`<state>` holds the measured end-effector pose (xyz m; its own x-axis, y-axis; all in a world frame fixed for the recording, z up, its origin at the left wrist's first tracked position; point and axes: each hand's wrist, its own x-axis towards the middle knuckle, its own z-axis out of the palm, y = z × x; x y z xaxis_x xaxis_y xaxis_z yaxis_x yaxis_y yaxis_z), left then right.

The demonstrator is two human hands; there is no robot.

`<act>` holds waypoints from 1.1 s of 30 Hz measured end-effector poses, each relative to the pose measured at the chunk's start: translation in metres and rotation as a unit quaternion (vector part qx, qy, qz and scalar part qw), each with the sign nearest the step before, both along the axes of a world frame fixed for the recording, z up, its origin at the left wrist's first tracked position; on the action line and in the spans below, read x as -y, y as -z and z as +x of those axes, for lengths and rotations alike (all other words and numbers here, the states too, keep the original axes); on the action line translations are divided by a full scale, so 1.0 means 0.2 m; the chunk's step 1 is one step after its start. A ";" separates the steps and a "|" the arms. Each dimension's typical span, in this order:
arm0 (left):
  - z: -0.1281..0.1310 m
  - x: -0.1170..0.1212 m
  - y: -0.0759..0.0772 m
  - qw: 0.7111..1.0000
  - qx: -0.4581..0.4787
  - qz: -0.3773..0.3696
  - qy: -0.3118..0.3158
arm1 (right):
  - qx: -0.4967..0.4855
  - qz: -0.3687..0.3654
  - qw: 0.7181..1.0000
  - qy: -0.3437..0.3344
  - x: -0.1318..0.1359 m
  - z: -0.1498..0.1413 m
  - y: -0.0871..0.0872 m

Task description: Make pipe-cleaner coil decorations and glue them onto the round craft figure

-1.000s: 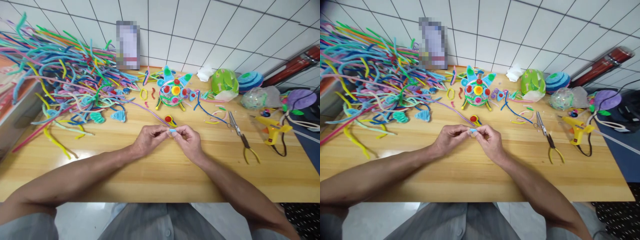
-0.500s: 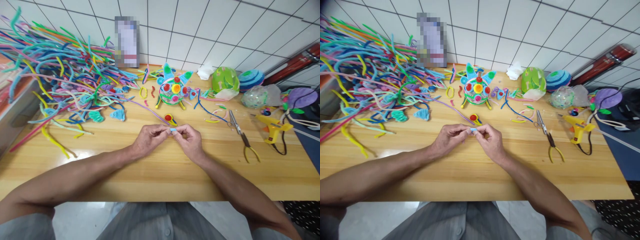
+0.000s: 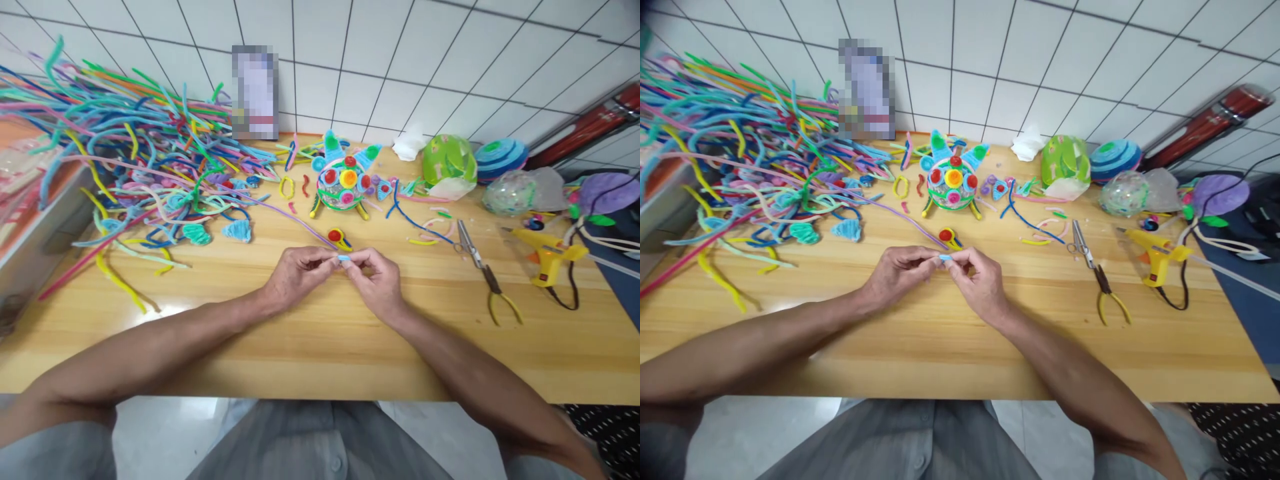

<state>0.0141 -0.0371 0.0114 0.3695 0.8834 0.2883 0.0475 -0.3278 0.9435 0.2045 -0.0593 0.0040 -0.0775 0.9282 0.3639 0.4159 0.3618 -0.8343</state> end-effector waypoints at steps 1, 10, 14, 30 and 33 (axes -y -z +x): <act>0.00 0.00 0.00 1.000 -0.005 -0.005 -0.001 | 0.000 0.000 1.000 0.001 0.00 0.00 0.00; 0.01 -0.01 -0.05 0.998 -0.033 -0.058 0.005 | -0.014 0.000 1.000 0.003 -0.01 0.01 -0.01; 0.01 -0.04 -0.05 0.996 -0.028 -0.077 0.028 | -0.014 -0.007 1.000 0.013 -0.02 0.01 0.00; -0.04 -0.06 0.01 0.999 -0.031 0.017 0.036 | 0.041 -0.052 0.998 0.004 0.00 0.02 -0.01; -0.04 -0.06 0.02 0.998 -0.025 0.038 0.037 | 0.062 -0.039 0.997 0.003 0.00 0.02 -0.01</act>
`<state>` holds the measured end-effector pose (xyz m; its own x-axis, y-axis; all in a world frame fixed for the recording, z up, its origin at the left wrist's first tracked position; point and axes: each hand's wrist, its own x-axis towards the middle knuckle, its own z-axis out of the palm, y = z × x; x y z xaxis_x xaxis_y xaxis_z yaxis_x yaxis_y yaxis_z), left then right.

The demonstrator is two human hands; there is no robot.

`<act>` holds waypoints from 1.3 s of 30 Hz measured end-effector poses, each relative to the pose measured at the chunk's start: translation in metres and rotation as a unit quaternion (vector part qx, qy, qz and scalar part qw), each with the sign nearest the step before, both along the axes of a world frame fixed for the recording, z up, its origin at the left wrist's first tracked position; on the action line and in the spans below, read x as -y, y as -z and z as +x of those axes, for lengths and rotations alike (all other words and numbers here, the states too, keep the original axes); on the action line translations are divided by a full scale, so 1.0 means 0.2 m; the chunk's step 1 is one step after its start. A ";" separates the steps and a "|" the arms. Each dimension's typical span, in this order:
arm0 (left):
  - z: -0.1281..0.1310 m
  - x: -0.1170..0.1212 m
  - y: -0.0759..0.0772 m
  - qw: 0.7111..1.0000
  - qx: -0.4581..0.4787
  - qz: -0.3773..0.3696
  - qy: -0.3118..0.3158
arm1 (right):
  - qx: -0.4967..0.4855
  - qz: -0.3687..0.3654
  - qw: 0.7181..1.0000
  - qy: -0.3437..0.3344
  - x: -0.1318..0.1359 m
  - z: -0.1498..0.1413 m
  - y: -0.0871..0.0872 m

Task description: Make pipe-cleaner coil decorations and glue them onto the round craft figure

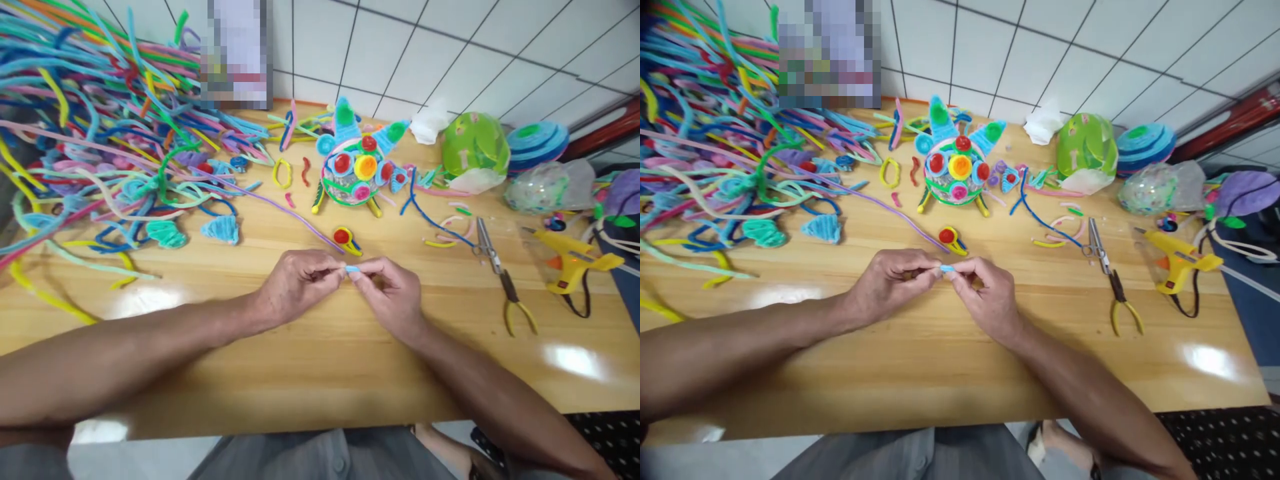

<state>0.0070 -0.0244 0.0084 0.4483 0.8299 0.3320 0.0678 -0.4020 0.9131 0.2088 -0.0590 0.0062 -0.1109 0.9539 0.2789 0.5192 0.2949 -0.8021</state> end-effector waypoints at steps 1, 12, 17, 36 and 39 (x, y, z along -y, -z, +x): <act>0.00 0.00 0.00 1.000 0.001 0.009 0.000 | 0.006 0.009 1.000 -0.003 0.00 0.00 0.00; -0.02 0.03 0.00 0.987 -0.023 0.161 -0.014 | 0.040 0.140 0.988 -0.046 0.02 0.00 -0.01; -0.04 0.04 -0.02 0.970 -0.041 0.238 -0.001 | 0.064 0.191 0.977 -0.070 0.03 0.02 -0.03; -0.06 0.03 -0.01 0.956 -0.040 0.291 0.017 | 0.068 0.230 0.966 -0.097 0.02 0.04 -0.04; -0.05 0.02 0.00 0.955 -0.050 0.291 0.003 | 0.071 0.207 0.972 -0.080 0.02 0.03 -0.03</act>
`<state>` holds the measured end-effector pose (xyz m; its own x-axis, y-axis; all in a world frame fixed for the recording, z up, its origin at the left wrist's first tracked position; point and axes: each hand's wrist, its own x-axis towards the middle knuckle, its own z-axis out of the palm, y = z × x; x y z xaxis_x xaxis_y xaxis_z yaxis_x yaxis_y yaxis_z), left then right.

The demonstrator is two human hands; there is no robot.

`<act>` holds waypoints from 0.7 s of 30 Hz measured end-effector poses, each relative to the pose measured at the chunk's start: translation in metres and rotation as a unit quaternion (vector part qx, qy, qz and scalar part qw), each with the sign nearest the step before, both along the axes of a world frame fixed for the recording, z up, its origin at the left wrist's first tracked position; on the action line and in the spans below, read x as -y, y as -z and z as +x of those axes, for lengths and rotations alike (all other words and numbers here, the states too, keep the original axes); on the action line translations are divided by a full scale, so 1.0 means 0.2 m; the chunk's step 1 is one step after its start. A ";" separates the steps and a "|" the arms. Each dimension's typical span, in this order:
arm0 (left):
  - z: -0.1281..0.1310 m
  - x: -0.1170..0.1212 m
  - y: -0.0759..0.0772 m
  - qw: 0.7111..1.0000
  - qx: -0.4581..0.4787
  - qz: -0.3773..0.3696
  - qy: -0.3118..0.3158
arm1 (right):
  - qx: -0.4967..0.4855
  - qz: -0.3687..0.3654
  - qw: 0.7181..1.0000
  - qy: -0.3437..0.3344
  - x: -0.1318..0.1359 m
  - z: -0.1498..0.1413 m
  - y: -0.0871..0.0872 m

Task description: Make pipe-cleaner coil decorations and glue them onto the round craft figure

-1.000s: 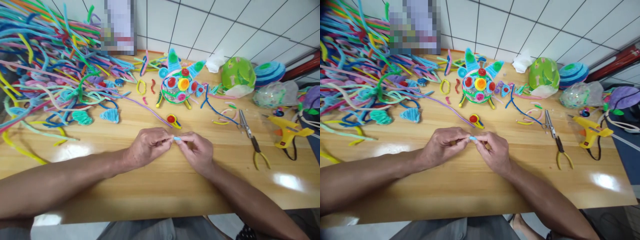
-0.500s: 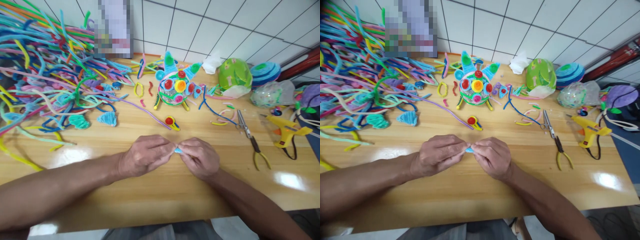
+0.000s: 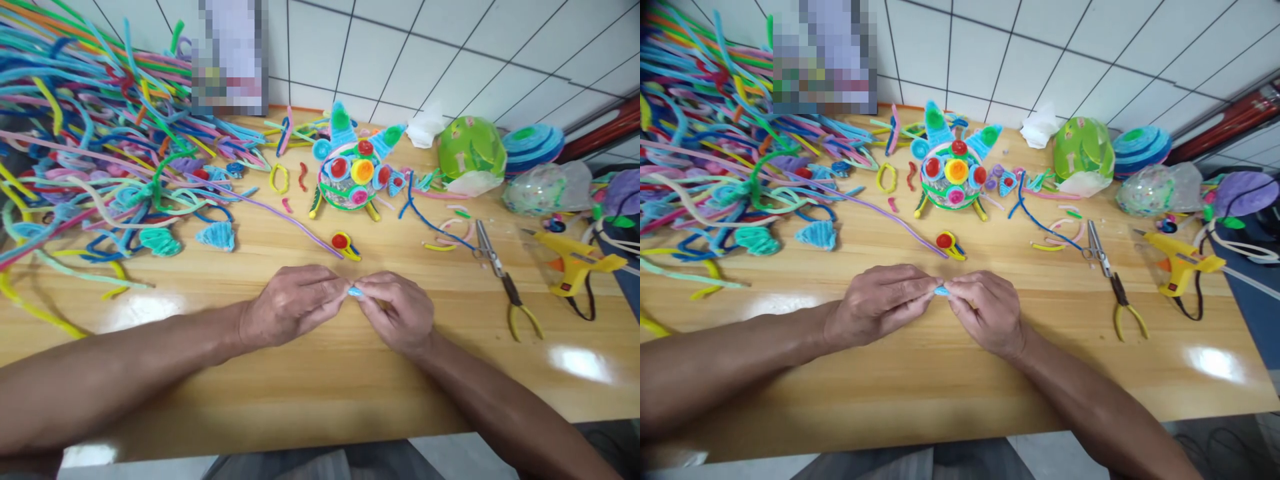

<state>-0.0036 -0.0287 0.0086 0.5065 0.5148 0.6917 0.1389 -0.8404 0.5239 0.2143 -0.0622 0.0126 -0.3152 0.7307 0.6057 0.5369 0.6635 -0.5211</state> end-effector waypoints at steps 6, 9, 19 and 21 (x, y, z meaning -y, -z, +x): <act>0.02 -0.02 0.02 0.999 0.010 -0.047 -0.011 | -0.016 -0.051 0.998 0.033 -0.01 -0.02 0.02; 0.03 -0.03 0.03 0.998 0.012 -0.067 -0.011 | -0.019 -0.073 0.996 0.047 -0.02 -0.02 0.03; 0.03 -0.03 0.03 0.997 0.019 -0.080 -0.008 | -0.015 -0.064 0.997 0.045 -0.02 -0.02 0.03; 0.03 -0.03 0.03 0.997 0.022 -0.079 -0.006 | -0.017 -0.065 0.997 0.046 -0.02 -0.02 0.03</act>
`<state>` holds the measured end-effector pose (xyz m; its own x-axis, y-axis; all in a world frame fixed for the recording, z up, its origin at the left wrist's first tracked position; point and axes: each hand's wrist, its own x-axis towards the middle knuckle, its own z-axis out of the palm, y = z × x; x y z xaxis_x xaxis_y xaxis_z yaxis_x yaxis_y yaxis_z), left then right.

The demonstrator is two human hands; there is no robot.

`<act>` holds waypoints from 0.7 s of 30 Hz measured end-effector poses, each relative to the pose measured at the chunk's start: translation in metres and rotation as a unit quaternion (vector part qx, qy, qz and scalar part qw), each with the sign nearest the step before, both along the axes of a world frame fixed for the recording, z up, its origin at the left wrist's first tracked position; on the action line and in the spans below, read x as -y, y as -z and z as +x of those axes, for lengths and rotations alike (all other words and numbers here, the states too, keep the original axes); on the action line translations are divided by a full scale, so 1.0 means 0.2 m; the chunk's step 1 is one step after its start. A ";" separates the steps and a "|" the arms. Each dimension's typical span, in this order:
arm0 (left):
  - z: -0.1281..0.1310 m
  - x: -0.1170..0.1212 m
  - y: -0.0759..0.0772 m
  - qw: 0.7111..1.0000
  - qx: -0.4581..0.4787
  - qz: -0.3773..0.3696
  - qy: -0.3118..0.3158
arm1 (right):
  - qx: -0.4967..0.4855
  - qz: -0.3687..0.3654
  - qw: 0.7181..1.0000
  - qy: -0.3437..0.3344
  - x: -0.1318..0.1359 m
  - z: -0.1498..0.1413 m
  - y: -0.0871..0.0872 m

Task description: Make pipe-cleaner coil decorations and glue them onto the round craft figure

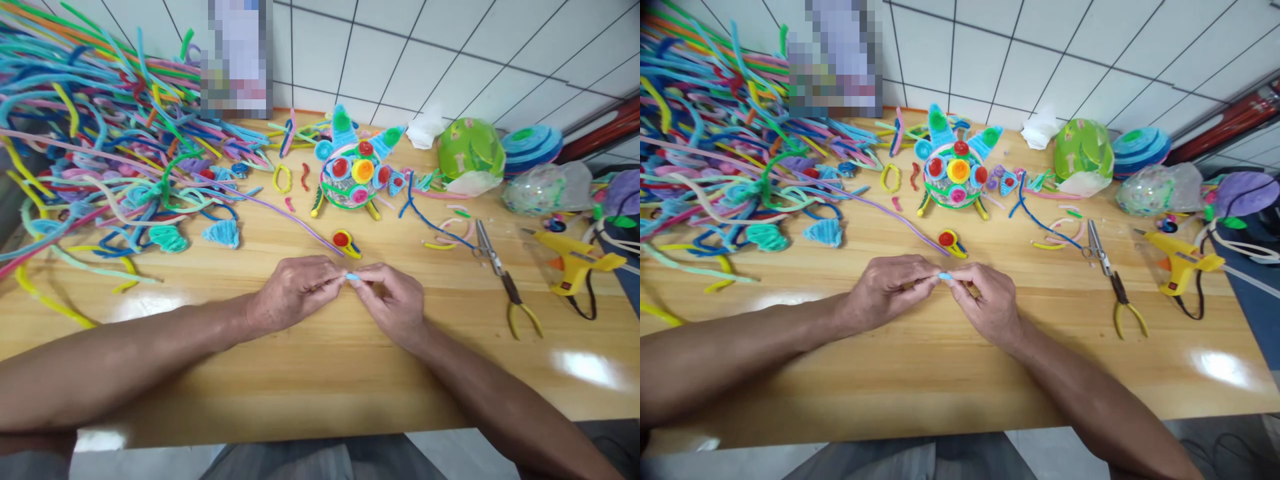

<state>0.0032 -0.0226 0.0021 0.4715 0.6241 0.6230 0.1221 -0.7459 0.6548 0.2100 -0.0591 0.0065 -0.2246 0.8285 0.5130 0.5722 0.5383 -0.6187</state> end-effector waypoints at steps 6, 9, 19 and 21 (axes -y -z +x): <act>0.00 0.00 0.00 1.000 -0.001 -0.003 -0.001 | -0.006 -0.003 1.000 0.001 0.00 0.00 0.00; 0.01 0.00 0.00 1.000 -0.004 -0.008 -0.007 | -0.004 -0.004 1.000 0.001 0.00 0.00 0.00; 0.01 0.00 -0.01 1.000 -0.018 -0.009 -0.019 | -0.002 -0.022 1.000 0.001 0.00 0.00 0.00; 0.01 0.00 -0.01 0.999 -0.020 -0.009 -0.025 | -0.004 -0.029 1.000 0.002 0.00 0.00 0.00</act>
<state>0.0053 -0.0223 0.0039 0.4641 0.6582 0.5928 0.1847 -0.7264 0.6619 0.2093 -0.0599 0.0063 -0.2164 0.8578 0.4662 0.5693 0.4988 -0.6536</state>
